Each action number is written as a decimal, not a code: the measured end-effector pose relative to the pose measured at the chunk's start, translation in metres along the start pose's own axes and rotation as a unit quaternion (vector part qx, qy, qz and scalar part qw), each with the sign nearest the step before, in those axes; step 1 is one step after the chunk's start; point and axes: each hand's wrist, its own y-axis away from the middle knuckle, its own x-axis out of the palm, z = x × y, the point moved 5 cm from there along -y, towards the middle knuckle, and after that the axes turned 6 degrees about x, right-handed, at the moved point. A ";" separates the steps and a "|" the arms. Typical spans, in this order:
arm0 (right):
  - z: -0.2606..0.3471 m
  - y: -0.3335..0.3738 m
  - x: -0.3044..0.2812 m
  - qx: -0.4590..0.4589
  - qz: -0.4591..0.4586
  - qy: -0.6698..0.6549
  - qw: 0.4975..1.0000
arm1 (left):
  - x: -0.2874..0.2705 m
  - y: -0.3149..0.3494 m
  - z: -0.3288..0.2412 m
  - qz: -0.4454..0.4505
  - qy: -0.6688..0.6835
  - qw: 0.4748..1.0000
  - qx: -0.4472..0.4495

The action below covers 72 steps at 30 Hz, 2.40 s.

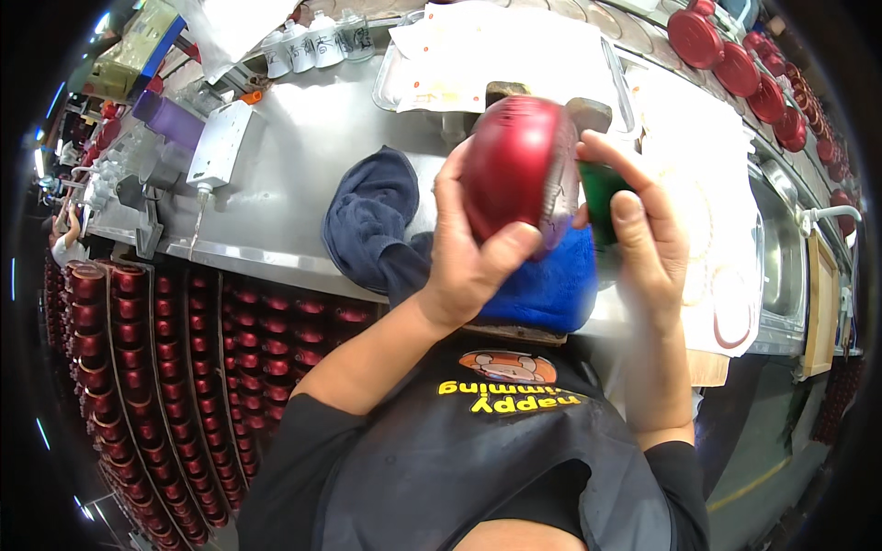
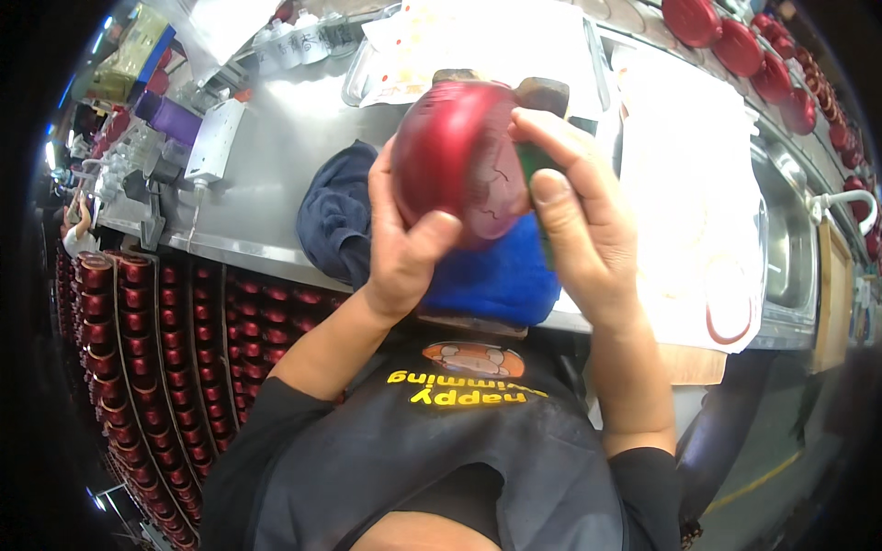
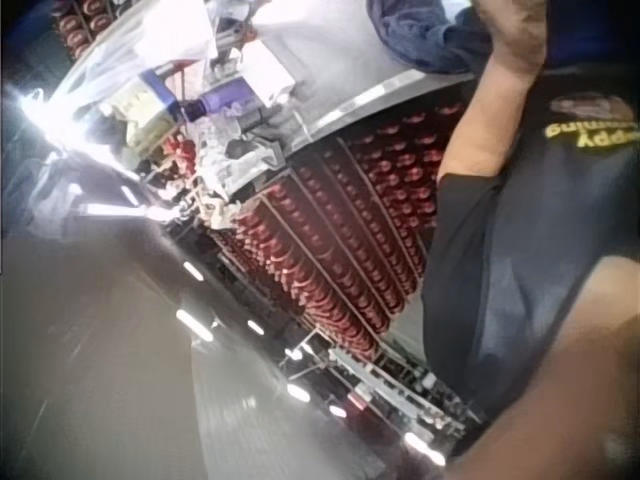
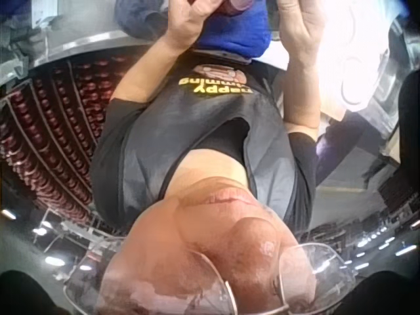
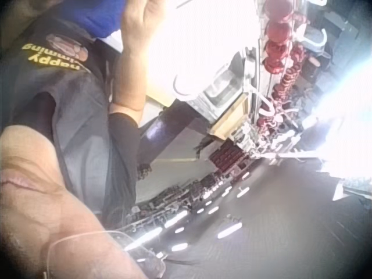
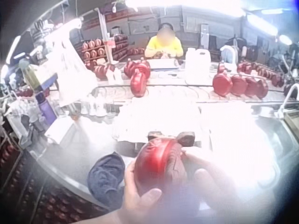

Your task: The person cleans a red decorative object with a gold emblem using a green sponge and a white cloth. They repeatedly wipe and scrub the surface, rotating the object to access different areas.

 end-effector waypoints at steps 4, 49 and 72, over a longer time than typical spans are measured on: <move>-0.010 -0.053 -0.072 0.004 -0.033 0.208 0.978 | -0.016 0.016 0.001 -0.019 0.114 0.982 -0.146; -0.103 -0.265 -0.115 -0.228 -0.004 0.552 0.802 | -0.047 -0.013 0.029 0.097 -0.117 0.985 -0.083; 0.012 -0.057 0.014 -0.099 0.104 0.334 0.932 | -0.031 -0.006 0.008 0.137 -0.358 0.923 0.039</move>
